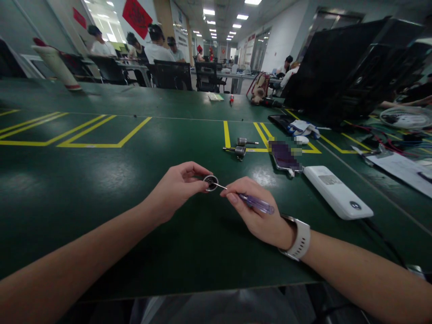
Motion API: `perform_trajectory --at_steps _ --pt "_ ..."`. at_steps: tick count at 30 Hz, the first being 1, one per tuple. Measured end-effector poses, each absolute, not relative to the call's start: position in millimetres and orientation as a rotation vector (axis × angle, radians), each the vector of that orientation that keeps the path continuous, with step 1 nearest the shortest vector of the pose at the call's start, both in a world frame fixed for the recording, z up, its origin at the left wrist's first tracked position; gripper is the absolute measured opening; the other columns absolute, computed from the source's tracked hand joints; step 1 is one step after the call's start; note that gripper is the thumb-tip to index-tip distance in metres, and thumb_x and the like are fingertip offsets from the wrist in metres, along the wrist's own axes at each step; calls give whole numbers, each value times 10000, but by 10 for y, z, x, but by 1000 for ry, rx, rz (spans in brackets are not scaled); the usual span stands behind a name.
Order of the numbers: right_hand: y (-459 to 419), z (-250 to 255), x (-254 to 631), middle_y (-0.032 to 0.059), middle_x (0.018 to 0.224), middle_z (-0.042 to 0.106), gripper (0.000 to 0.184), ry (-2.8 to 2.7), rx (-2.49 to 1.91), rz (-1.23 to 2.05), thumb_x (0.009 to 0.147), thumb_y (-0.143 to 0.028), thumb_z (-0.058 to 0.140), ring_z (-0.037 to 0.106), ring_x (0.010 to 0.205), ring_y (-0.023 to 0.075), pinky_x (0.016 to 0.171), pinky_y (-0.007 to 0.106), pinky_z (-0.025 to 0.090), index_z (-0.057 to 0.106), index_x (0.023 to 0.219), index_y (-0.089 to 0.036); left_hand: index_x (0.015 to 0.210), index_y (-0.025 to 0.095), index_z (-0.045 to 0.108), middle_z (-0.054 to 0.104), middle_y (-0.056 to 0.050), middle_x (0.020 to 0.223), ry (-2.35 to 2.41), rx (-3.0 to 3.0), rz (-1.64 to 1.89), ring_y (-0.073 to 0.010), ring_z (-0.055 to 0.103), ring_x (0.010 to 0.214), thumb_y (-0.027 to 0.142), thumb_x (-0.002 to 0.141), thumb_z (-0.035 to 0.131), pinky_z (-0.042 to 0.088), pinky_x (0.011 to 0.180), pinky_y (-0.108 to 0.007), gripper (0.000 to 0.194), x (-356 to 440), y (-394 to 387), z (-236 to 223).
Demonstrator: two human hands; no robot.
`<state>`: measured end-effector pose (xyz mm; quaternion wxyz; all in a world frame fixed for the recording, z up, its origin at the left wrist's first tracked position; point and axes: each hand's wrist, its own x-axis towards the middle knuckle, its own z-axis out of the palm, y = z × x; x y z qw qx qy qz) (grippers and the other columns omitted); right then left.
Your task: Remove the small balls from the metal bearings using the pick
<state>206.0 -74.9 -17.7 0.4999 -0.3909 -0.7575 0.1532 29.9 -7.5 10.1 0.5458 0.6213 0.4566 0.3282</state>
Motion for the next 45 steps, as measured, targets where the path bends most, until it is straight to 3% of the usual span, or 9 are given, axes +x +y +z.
perform_trajectory --at_steps 29,36,40,45 --pt "-729 -244 2036 55 871 659 110 -1972 -810 250 877 -131 511 596 812 159 763 329 495 577 944 -188 718 141 644 719 -29 784 994 1609 906 -162 679 702 148 634 643 571 659 -287 85 308 -79 -20" --pt "-760 -210 2042 48 840 662 103 -1904 -837 302 864 -119 535 601 789 145 753 303 481 601 924 -168 861 141 640 692 -41 837 992 1475 932 -173 658 755 194 645 661 547 695 -319 224 276 65 -41" --pt "-744 -194 2044 41 834 658 90 -1863 -953 407 876 -171 539 597 781 142 729 295 474 625 899 -174 1079 160 597 672 -45 963 987 1500 959 -191 655 828 97 532 708 525 781 -354 562 190 320 -123" --pt "-645 -104 2030 27 857 659 90 -1830 -1082 651 863 -223 560 606 799 147 727 302 476 635 895 -186 1061 132 630 615 -72 980 1206 2069 994 -210 615 859 128 608 673 501 791 -374 455 59 735 -233"
